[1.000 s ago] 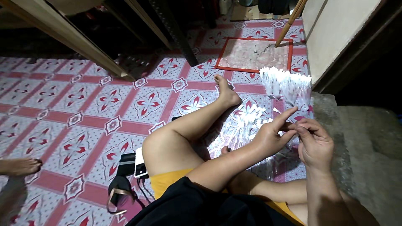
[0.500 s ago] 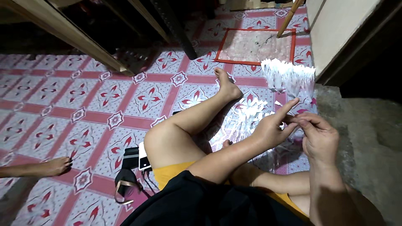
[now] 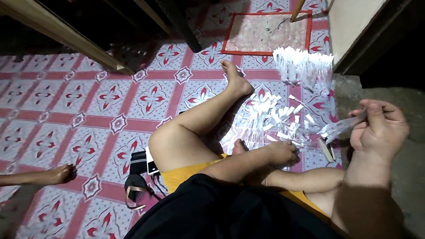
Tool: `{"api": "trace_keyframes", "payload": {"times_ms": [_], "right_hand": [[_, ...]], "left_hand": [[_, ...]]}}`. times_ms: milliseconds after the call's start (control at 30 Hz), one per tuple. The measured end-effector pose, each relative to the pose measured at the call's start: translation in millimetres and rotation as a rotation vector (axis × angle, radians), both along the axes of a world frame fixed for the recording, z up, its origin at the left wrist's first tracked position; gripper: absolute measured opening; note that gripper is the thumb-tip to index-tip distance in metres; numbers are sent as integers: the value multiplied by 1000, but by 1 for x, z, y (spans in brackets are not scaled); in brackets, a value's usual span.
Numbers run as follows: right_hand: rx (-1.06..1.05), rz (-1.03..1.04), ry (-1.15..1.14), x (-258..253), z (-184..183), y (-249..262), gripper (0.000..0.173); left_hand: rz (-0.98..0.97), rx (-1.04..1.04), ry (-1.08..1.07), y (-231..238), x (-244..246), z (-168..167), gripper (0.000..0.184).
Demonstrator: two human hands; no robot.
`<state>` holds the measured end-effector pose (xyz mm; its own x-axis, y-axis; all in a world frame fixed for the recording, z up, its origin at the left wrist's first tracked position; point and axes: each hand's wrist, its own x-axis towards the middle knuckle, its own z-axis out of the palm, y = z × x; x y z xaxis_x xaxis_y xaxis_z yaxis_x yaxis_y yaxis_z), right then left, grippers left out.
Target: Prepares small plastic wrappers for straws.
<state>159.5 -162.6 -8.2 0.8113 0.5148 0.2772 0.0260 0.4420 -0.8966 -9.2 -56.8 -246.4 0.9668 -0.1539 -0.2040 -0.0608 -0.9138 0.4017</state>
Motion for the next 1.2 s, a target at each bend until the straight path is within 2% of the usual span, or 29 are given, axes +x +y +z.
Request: {"api": "trace_keyframes", "payload": {"times_ms": [67, 167, 233, 300, 333, 433, 500, 633, 733, 833, 933, 967, 1033, 1100, 1200], "right_hand": [[-9, -1, -20, 5, -5, -1, 11], [36, 84, -146, 31, -36, -5, 12], [-3, 23, -113, 13, -16, -2, 8], [-28, 10, -105, 6, -6, -1, 8], [-19, 41, -136, 12, -15, -2, 8], [-8, 118, -229, 34, -44, -3, 15], [-51, 151, -247, 32, -49, -1, 17], [-307, 372, -433, 26, -75, 3, 14], [-389, 382, -510, -15, -67, 16, 11], [-454, 307, -478, -56, -7, 21, 10], [-454, 268, -461, -54, 3, 19, 7], [-462, 257, -442, -51, 3, 17, 7], [-479, 234, -406, -45, 3, 15, 6], [-470, 213, -387, -40, 3, 13, 6], [-447, 196, -404, -35, 2, 11, 6]], "left_hand": [[-2, 68, 51, -6, 8, -5, 21], [29, 142, 144, 1, 22, -4, 27], [65, 114, 203, 16, 28, -1, 27], [132, 27, 132, 34, 25, 16, 24], [186, -48, 82, 41, 20, 41, 23], [389, -344, -116, 52, -1, 154, 23], [537, -487, -280, 56, -6, 200, 21], [659, -522, -631, 54, -5, 245, 15], [646, -584, -768, 47, -3, 265, 10], [697, -752, -834, 44, -2, 267, 18], [782, -804, -784, 52, -6, 252, 27], [782, -707, -700, 56, -10, 244, 26], [695, -351, -449, 65, -19, 225, 25], [548, -64, -290, 70, -30, 187, 24], [460, 70, -113, 77, -47, 121, 28]]}}
